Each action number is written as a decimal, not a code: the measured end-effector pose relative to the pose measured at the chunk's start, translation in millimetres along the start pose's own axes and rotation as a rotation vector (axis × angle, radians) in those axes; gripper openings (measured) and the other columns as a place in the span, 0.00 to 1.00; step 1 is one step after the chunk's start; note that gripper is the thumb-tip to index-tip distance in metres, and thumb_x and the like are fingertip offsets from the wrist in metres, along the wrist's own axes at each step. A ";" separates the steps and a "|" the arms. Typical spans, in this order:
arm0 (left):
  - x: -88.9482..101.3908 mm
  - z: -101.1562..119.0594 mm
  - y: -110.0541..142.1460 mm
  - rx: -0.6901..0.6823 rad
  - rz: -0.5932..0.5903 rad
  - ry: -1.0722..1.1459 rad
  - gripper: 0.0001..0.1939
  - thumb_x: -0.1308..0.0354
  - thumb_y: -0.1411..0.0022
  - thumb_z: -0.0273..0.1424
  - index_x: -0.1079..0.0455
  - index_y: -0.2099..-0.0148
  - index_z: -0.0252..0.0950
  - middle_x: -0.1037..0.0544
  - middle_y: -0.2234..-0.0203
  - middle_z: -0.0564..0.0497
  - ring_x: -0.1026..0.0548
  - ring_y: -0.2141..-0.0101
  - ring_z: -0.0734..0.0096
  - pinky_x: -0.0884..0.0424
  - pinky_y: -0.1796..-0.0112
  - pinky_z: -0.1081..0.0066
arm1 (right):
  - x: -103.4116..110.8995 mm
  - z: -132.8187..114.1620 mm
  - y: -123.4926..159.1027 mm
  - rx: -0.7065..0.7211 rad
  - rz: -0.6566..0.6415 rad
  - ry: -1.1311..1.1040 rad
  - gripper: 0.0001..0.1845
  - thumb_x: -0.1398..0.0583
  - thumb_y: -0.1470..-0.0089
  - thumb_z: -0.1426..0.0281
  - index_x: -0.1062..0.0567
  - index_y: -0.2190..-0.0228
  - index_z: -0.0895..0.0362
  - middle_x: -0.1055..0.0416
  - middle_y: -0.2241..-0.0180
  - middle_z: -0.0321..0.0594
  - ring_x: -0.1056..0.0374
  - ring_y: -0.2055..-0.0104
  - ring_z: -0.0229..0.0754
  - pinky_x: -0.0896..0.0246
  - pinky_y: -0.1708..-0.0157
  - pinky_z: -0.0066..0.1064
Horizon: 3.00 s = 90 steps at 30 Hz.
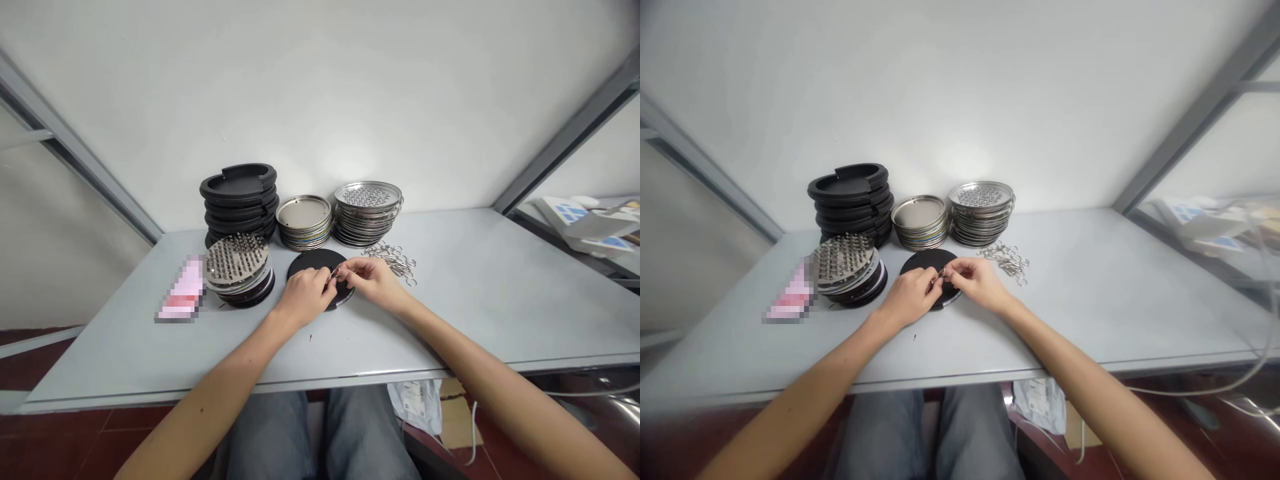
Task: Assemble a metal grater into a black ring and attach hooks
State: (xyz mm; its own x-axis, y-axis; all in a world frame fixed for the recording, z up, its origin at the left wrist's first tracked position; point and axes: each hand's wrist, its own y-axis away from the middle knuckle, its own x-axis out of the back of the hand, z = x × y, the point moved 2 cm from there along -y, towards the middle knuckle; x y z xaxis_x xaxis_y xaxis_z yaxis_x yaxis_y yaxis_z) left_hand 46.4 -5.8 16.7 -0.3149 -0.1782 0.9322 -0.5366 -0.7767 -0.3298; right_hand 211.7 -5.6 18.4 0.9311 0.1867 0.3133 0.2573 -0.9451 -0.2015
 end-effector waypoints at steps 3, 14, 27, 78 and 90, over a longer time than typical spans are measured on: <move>1.8 0.3 -1.9 0.010 -0.053 -0.037 0.10 0.54 0.33 0.32 0.33 0.63 0.35 0.25 0.73 0.46 0.25 0.70 0.62 0.33 0.68 0.68 | -0.3 0.0 -0.7 0.001 -0.005 -0.045 0.13 0.42 0.47 0.61 0.25 0.71 0.59 0.26 0.71 0.40 0.32 0.70 0.38 0.34 0.70 0.29; 5.7 -6.2 -19.9 -0.107 -0.137 0.071 0.12 0.58 0.30 0.31 0.35 0.60 0.35 0.23 0.68 0.46 0.25 0.67 0.63 0.33 0.66 0.68 | 7.7 5.5 -5.7 0.010 0.038 -0.124 0.15 0.39 0.46 0.59 0.23 0.67 0.59 0.24 0.71 0.42 0.29 0.69 0.39 0.33 0.70 0.29; 4.4 3.9 -19.1 -0.113 -0.025 -0.062 0.13 0.59 0.30 0.27 0.36 0.65 0.33 0.26 0.67 0.44 0.29 0.62 0.60 0.33 0.60 0.63 | 7.1 5.9 -5.0 0.006 0.076 -0.110 0.14 0.39 0.47 0.60 0.24 0.69 0.60 0.24 0.74 0.41 0.28 0.71 0.39 0.34 0.72 0.27; 0.2 -6.1 -15.0 -0.019 -0.051 0.353 0.15 0.58 0.31 0.30 0.37 0.70 0.38 0.29 0.76 0.54 0.30 0.71 0.70 0.39 0.68 0.70 | 2.8 3.6 -0.3 -0.056 0.041 0.035 0.08 0.41 0.51 0.69 0.24 0.72 0.60 0.25 0.76 0.38 0.30 0.74 0.38 0.36 0.72 0.27; 1.9 -3.7 -14.9 -0.042 -0.106 0.196 0.16 0.59 0.31 0.29 0.36 0.70 0.37 0.28 0.75 0.52 0.30 0.70 0.68 0.39 0.67 0.69 | -1.2 3.1 0.2 -0.079 0.025 -0.013 0.07 0.43 0.53 0.72 0.25 0.73 0.60 0.25 0.76 0.37 0.30 0.75 0.36 0.36 0.72 0.25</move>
State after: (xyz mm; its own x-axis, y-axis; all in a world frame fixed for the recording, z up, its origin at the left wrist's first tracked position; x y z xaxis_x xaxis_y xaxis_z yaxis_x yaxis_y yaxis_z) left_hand 50.9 7.7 22.9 -0.3993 0.0271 0.9164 -0.6056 -0.7583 -0.2414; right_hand 211.5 -5.2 15.1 0.9404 0.1655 0.2970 0.2129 -0.9677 -0.1348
